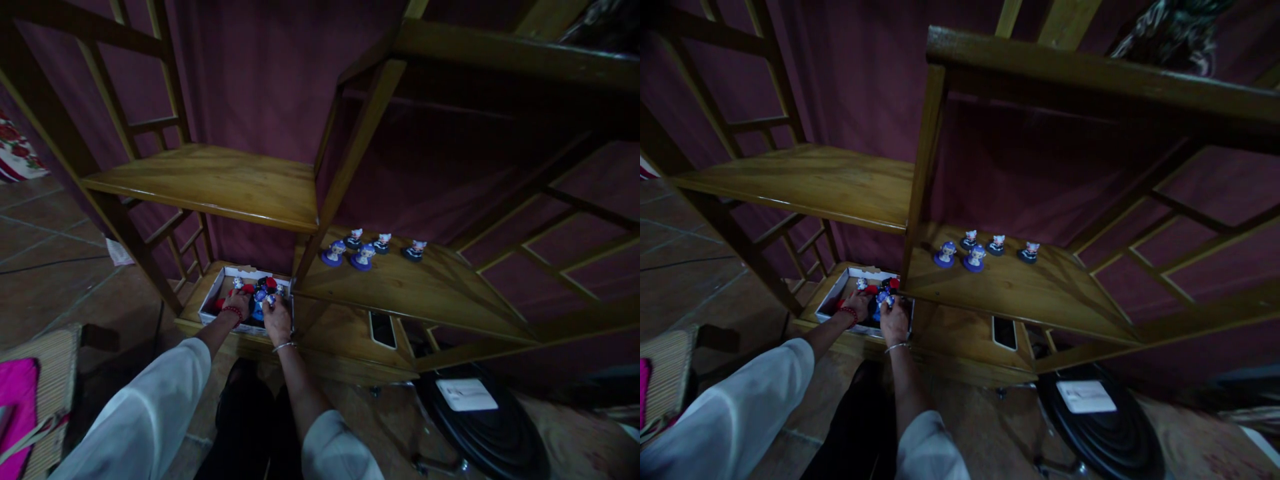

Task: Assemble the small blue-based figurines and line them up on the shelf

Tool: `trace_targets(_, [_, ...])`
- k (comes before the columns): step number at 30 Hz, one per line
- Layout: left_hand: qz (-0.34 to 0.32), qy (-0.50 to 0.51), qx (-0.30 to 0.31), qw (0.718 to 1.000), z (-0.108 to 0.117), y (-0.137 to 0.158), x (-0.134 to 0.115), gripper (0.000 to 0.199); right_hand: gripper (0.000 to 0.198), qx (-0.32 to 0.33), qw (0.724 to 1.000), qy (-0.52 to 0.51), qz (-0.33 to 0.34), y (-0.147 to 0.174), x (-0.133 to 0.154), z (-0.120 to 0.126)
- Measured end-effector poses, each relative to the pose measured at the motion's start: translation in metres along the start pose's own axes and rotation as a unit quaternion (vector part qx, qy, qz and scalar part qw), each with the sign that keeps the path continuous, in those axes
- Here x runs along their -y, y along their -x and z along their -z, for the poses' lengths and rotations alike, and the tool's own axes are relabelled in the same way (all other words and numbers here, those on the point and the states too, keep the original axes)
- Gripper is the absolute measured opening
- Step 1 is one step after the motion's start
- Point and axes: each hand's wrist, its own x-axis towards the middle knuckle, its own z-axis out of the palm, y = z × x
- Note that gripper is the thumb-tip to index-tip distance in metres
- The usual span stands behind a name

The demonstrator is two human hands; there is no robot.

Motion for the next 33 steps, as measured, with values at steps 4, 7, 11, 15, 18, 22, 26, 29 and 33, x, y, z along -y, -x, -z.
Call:
trace_targets(4, [0.002,-0.042,0.006,0.999,0.006,0.004,-0.007,0.037,0.03,0.002,1.0,0.002,-0.008,0.001,0.001,0.001])
trace_targets(7, [0.006,-0.059,0.009,0.998,0.011,0.007,-0.012,0.037,0.03,0.005,1.0,0.007,-0.007,0.002,0.001,0.002])
trace_targets(11, [0.016,-0.07,0.007,0.997,0.016,0.011,-0.015,0.038,0.03,0.004,1.0,0.019,-0.01,0.002,0.002,0.003])
trace_targets(15, [0.023,-0.072,0.001,0.997,0.019,0.015,-0.017,0.039,0.031,0.003,1.0,0.016,-0.009,0.003,0.004,0.005])
trace_targets(18, [0.015,-0.072,-0.001,0.997,0.021,0.018,-0.017,0.037,0.031,-0.004,1.0,0.011,0.003,0.004,0.005,0.006])
trace_targets(22, [0.012,-0.07,-0.01,0.997,0.024,0.019,-0.018,0.036,0.031,-0.007,1.0,0.019,0.006,0.005,0.004,0.005])
trace_targets(26, [0.015,-0.063,-0.026,0.998,0.024,0.018,-0.016,0.037,0.032,-0.006,1.0,0.028,0.0,0.005,0.003,0.004])
trace_targets(29, [0.033,-0.055,-0.061,0.996,0.021,0.017,-0.014,0.039,0.031,-0.007,1.0,0.019,0.002,0.005,0.004,0.005])
trace_targets(33, [0.053,-0.035,-0.103,0.993,0.016,0.017,-0.01,0.042,0.031,-0.006,1.0,0.008,-0.001,0.006,0.005,0.007])
